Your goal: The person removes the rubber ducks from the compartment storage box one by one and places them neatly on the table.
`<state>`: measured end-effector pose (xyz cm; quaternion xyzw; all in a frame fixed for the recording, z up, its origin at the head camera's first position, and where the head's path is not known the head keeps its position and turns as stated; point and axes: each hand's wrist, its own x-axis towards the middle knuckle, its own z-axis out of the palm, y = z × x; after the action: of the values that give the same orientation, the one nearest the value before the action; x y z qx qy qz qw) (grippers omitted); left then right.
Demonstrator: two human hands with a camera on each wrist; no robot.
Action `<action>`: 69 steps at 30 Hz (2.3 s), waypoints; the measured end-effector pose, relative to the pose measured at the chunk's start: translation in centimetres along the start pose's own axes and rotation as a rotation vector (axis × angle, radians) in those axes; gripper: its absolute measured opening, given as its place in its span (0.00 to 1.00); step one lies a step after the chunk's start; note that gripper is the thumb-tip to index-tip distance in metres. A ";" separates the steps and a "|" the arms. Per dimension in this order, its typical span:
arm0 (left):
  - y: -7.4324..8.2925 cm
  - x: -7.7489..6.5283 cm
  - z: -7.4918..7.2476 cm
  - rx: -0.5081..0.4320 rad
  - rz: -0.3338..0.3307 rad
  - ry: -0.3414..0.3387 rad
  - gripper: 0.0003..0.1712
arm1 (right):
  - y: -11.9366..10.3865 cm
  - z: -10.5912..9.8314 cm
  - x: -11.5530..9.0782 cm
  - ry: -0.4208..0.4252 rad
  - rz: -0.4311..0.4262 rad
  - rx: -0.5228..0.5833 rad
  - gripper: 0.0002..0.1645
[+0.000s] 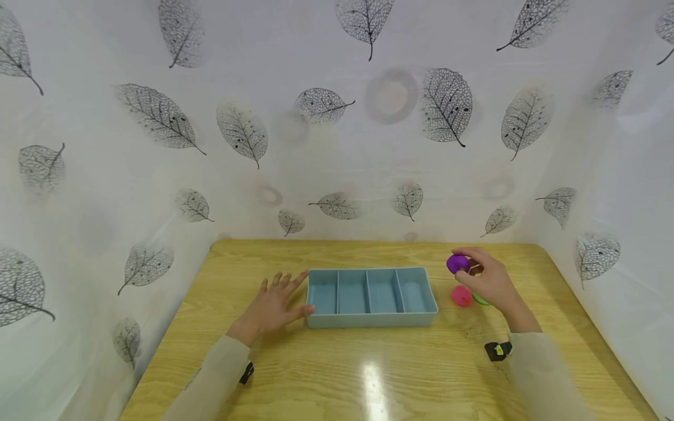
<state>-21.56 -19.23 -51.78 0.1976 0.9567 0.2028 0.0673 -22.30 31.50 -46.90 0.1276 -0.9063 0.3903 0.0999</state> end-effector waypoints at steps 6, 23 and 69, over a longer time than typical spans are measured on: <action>-0.2 0.0 0.2 -0.013 0.003 -0.002 0.53 | 1.4 -1.3 -0.7 0.018 0.025 -0.035 0.27; 0.1 -0.2 -0.2 -0.014 0.002 -0.006 0.53 | 5.0 -4.6 -2.2 0.050 0.083 -0.112 0.29; 0.0 -0.1 0.2 -0.002 0.003 0.012 0.52 | 13.5 -6.9 -6.0 0.005 0.368 -0.121 0.34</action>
<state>-21.43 -19.26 -51.93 0.1977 0.9566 0.2051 0.0614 -20.20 46.46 -53.13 -0.0476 -0.9359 0.3471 0.0366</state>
